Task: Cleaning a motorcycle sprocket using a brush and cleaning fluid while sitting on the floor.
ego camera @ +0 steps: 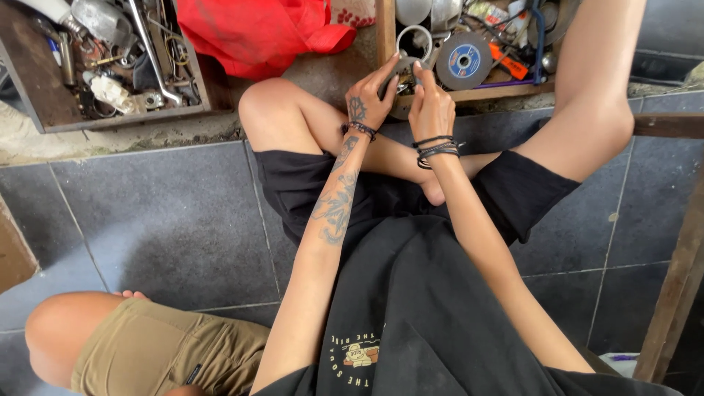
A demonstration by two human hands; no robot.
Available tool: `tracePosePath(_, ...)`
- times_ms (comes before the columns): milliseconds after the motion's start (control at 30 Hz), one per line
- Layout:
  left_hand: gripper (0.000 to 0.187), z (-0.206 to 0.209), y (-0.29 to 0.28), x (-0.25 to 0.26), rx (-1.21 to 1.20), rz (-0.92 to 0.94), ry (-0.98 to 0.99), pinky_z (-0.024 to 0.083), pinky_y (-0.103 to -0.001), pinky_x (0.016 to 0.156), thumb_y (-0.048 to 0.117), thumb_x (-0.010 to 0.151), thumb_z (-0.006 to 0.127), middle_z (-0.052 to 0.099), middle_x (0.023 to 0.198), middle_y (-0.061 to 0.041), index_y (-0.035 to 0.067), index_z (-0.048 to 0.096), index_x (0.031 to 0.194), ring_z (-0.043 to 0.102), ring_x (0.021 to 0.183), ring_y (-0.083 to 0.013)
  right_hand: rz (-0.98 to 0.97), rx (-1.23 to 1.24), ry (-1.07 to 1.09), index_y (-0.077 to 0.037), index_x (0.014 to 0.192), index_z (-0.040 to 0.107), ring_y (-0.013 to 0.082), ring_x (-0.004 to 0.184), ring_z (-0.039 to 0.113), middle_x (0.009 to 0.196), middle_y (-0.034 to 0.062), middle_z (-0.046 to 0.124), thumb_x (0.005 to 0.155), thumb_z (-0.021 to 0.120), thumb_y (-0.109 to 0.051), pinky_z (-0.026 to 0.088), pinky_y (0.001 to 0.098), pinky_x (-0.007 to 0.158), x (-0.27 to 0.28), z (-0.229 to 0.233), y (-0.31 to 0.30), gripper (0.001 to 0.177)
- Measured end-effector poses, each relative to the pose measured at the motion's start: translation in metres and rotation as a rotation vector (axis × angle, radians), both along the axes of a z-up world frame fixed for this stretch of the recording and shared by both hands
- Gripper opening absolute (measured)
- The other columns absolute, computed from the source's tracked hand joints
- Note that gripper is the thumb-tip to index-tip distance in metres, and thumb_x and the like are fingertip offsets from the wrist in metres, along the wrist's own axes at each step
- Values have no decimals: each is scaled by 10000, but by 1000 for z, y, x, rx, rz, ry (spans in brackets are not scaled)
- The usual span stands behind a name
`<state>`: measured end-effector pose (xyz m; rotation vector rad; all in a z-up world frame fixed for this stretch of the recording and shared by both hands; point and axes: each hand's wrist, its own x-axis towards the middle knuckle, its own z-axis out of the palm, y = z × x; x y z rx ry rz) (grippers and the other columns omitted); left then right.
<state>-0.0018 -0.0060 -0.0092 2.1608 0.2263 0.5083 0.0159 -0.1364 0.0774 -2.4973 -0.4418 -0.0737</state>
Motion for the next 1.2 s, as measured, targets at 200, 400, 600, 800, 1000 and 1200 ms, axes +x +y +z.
tracePosePath(200,407,1,-1,-1,1,9,18,614,-243,738,260,974,683,787,1186,50,352,608,1363,802,891,-110,66,-14,-97,-78,1234,669,272,454,623,643,145,688,935,554,52,491,428,459,38,-12,-9,346)
tracePosePath(400,382,-3,0,0,-19,-10,39,620,-247,751,295,989,645,789,1182,57,359,606,1364,803,895,-110,74,-57,-81,-63,1339,617,369,574,654,814,206,727,942,550,48,497,471,541,-7,7,-31,417)
tracePosePath(600,401,-10,0,0,32,-1,7,608,-246,704,314,1003,643,803,1124,94,408,564,1385,781,796,-86,110,-25,-25,-46,1313,634,361,748,724,1000,177,774,935,549,48,548,443,651,-30,16,-39,399)
tracePosePath(800,443,-10,-2,-1,176,28,2,569,-254,639,308,1044,596,806,1000,106,442,470,1447,746,735,-78,148,-8,-83,-21,1304,624,328,669,703,940,191,766,963,536,64,546,427,618,-21,21,-34,362)
tracePosePath(1000,451,-20,-2,-1,248,31,26,535,-271,587,325,1063,579,739,811,102,437,438,1476,653,612,-89,237,-42,-107,-30,1301,661,245,543,605,753,138,688,920,582,100,518,368,535,-15,5,-48,411)
tracePosePath(1200,533,-22,-3,-1,218,19,58,536,-256,576,278,1051,602,720,744,119,457,386,1505,615,567,-59,300,-126,-60,-75,1295,678,294,541,588,772,128,639,924,617,51,489,423,513,-39,19,-38,396)
